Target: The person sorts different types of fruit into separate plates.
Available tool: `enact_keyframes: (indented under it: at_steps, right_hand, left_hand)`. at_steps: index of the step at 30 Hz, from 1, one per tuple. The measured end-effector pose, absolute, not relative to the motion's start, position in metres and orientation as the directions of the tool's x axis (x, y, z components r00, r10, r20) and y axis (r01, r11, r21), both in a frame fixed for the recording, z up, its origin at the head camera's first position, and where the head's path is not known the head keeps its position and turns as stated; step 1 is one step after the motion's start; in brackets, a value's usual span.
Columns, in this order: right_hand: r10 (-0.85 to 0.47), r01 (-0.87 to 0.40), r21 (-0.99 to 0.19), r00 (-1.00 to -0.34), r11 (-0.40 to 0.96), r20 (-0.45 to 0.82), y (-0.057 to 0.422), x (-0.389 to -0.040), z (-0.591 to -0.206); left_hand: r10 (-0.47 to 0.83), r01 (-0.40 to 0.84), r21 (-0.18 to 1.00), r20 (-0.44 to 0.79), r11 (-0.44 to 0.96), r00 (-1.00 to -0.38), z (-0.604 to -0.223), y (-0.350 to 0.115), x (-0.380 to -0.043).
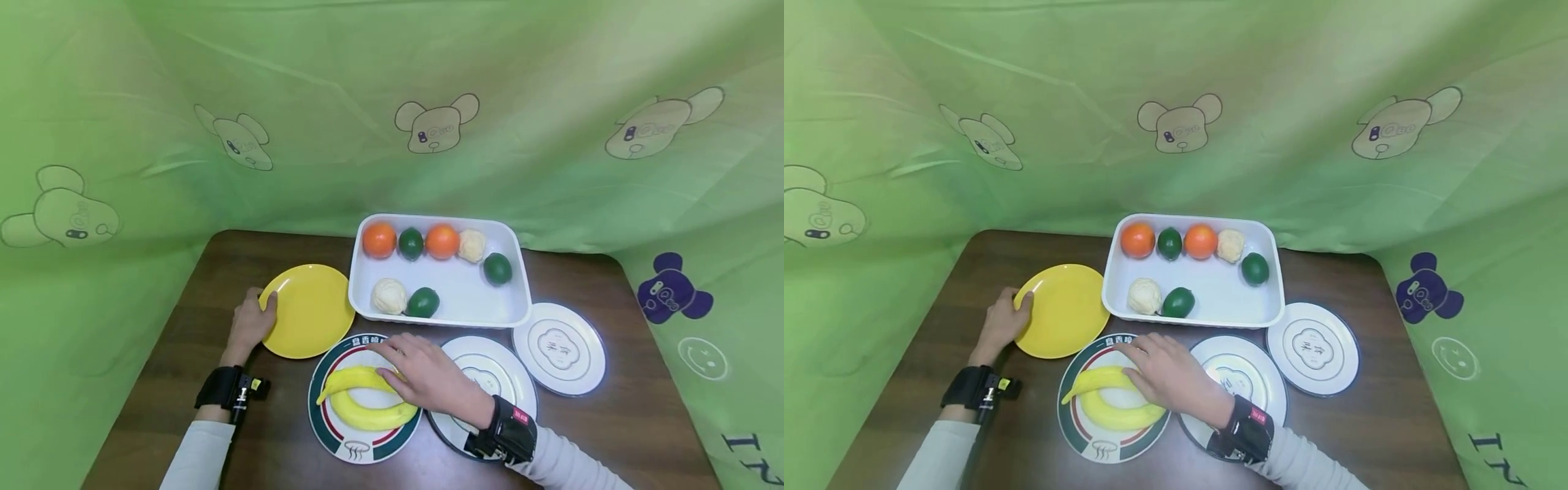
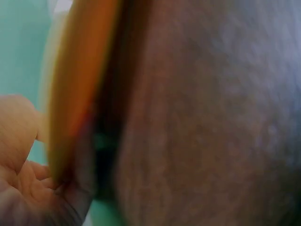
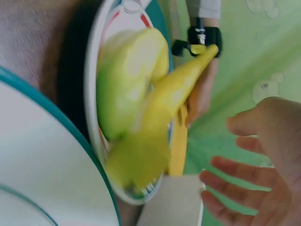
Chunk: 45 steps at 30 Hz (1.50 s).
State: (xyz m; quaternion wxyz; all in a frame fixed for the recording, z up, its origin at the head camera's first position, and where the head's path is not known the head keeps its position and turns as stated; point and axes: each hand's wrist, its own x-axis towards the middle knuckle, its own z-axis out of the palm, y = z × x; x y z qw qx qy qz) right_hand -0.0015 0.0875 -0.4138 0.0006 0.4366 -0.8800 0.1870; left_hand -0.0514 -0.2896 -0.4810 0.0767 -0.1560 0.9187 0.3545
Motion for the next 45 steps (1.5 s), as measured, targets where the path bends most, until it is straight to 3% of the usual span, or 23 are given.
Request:
enact_keyframes:
  at_steps: [7, 10, 14, 16, 21, 27, 37, 42, 45]
  right_hand:
    - [-0.679, -0.78, -0.305, -0.626, 0.547, 0.383, 0.099, -0.041, -0.399]
    - [-0.618, -0.726, -0.327, -0.687, 0.605, 0.381, 0.109, -0.069, -0.395]
    - [-0.564, -0.577, -0.37, -0.811, 0.728, 0.154, 0.118, -0.101, -0.394]
    - [-0.552, -0.508, -0.377, -0.834, 0.774, -0.007, 0.119, -0.113, -0.399]
    - [-0.541, -0.428, -0.377, -0.793, 0.821, -0.28, 0.107, -0.131, -0.414]
    - [-0.521, -0.406, -0.344, -0.766, 0.847, -0.377, 0.091, -0.14, -0.429]
    - [-0.418, -0.289, -0.389, -0.857, 0.874, -0.302, 0.1, -0.149, -0.441]
    - [-0.412, -0.322, -0.492, -0.907, 0.809, -0.083, 0.099, -0.154, -0.422]
    - [-0.434, -0.407, -0.529, -0.897, 0.745, 0.08, 0.079, -0.148, -0.4]
  left_hand:
    - [-0.299, -0.352, 0.566, -0.189, 0.745, -0.935, -0.484, -0.297, -0.054]
    - [-0.286, -0.337, 0.568, -0.181, 0.75, -0.941, -0.484, -0.296, -0.054]
    - [-0.273, -0.316, 0.57, -0.163, 0.758, -0.948, -0.485, -0.294, -0.055]
    - [-0.274, -0.316, 0.57, -0.161, 0.758, -0.948, -0.486, -0.294, -0.055]
    - [-0.273, -0.333, 0.548, -0.191, 0.767, -0.943, -0.486, -0.294, -0.058]
    - [-0.266, -0.35, 0.465, -0.238, 0.813, -0.934, -0.482, -0.286, -0.067]
    - [-0.258, -0.343, 0.36, -0.264, 0.868, -0.93, -0.48, -0.276, -0.071]
    - [-0.249, -0.34, 0.359, -0.277, 0.869, -0.928, -0.481, -0.274, -0.071]
    - [-0.249, -0.338, 0.353, -0.273, 0.873, -0.929, -0.481, -0.274, -0.073]
